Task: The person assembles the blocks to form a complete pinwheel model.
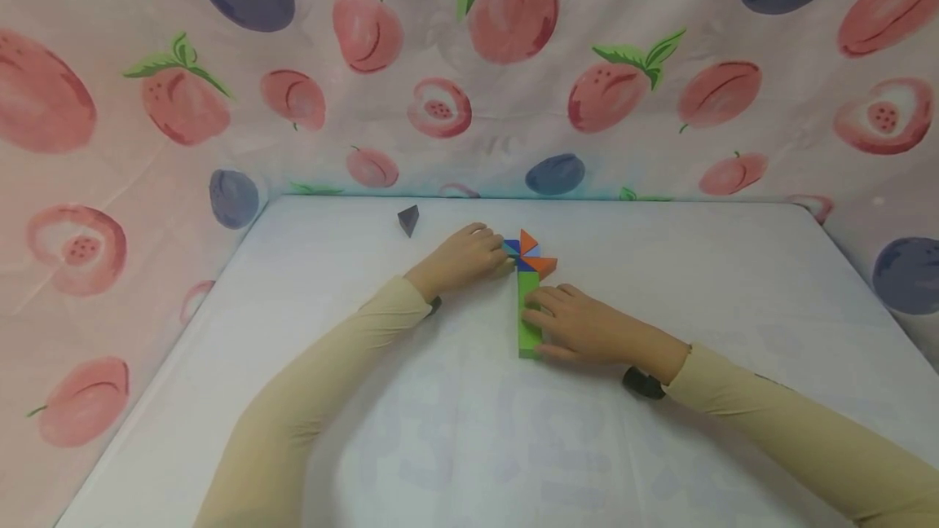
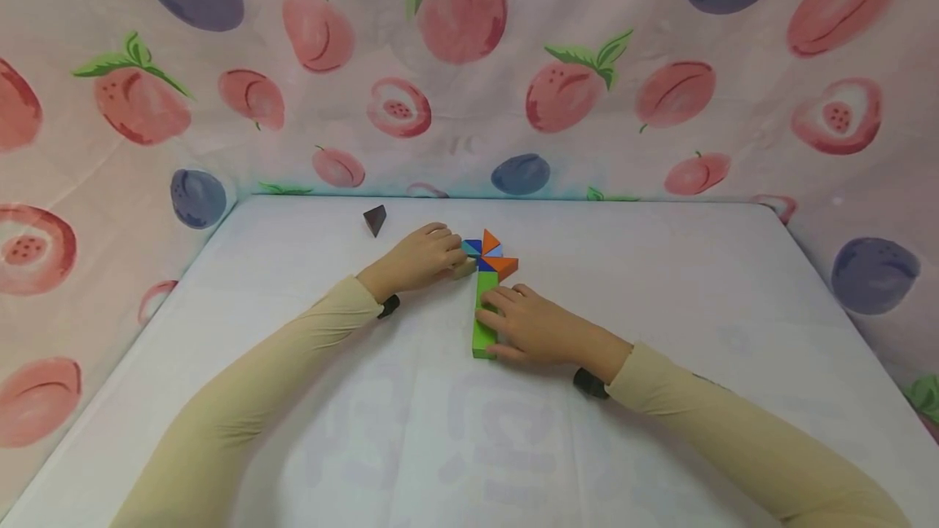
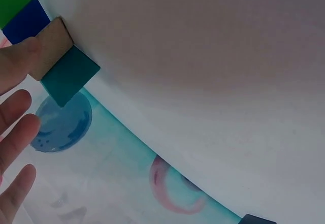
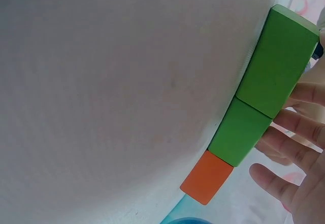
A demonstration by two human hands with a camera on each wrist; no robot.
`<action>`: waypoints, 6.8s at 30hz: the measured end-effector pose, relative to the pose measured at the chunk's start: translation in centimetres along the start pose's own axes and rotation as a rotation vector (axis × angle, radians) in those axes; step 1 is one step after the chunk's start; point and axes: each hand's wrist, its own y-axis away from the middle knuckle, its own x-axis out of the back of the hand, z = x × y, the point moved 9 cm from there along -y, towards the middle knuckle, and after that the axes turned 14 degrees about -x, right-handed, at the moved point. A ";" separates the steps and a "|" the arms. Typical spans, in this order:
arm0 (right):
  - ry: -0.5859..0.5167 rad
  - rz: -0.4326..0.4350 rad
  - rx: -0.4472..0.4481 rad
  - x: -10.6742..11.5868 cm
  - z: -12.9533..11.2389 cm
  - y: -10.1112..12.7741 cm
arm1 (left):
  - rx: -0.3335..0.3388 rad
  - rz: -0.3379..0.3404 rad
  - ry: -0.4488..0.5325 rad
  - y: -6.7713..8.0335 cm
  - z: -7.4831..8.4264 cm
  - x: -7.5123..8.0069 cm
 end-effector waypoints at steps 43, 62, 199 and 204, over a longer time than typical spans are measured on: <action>0.003 -0.023 -0.011 -0.1 -0.1 -0.1 | 0.497 -0.225 0.088 11.7 -12.6 -3.0; 0.013 -0.031 -0.013 0.0 -0.2 0.0 | 0.452 -0.276 0.173 11.9 -11.5 -3.6; -0.012 -0.037 -0.020 -0.1 0.1 -0.1 | -0.056 -0.164 0.062 1.9 3.2 0.7; -0.005 -0.039 -0.018 -0.1 0.1 -0.1 | -0.082 -0.130 0.046 2.1 3.2 1.2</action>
